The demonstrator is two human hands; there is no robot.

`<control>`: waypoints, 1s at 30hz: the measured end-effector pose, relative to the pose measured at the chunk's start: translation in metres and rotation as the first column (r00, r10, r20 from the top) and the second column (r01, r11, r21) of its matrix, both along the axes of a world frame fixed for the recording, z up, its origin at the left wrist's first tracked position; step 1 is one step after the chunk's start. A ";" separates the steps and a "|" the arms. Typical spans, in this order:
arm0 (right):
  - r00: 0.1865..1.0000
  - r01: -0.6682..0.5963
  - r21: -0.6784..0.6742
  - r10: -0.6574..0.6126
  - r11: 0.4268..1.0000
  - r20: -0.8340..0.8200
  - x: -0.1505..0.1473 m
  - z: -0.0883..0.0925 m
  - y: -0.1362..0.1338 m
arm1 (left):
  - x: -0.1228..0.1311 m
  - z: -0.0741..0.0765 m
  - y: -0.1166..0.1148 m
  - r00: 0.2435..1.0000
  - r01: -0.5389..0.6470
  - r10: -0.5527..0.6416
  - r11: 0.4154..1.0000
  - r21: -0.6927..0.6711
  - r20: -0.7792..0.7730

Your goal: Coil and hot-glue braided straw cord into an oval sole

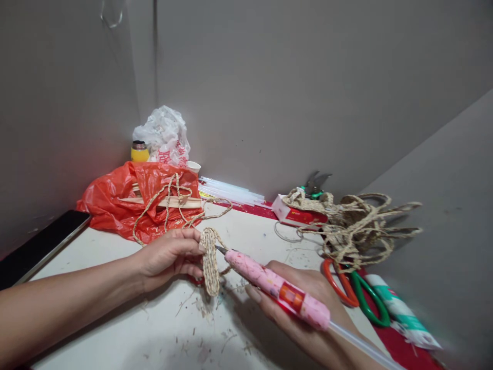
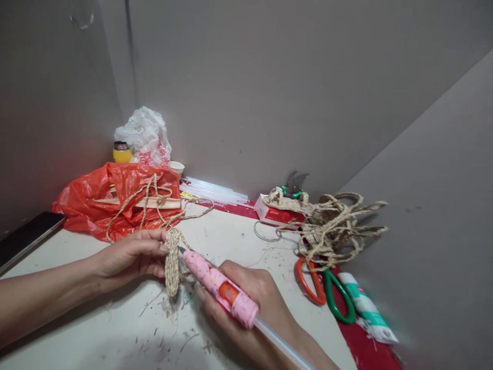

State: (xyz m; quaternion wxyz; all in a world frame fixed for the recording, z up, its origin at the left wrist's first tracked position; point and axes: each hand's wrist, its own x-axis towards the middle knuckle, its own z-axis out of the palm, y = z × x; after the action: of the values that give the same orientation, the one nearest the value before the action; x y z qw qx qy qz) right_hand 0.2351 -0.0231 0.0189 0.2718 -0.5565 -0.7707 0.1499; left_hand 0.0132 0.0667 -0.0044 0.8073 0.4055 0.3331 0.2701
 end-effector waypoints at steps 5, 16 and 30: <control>0.999 -0.011 0.012 0.012 1.000 -0.035 -0.001 0.002 0.000 | 0.000 0.000 0.001 1.000 -0.004 0.004 1.000 0.021 -0.012; 1.000 0.014 -0.015 -0.014 1.000 -0.015 -0.003 0.002 -0.002 | -0.002 0.000 0.002 1.000 0.017 -0.018 0.999 0.027 0.023; 1.000 -0.027 0.010 0.026 1.000 0.011 0.001 -0.003 -0.002 | -0.002 0.003 0.002 1.000 -0.020 0.019 0.999 0.039 0.023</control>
State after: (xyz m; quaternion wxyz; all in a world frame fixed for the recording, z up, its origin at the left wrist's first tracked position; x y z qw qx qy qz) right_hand 0.2358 -0.0253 0.0157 0.2683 -0.5457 -0.7803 0.1464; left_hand 0.0113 0.0686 -0.0016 0.8003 0.4148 0.3224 0.2890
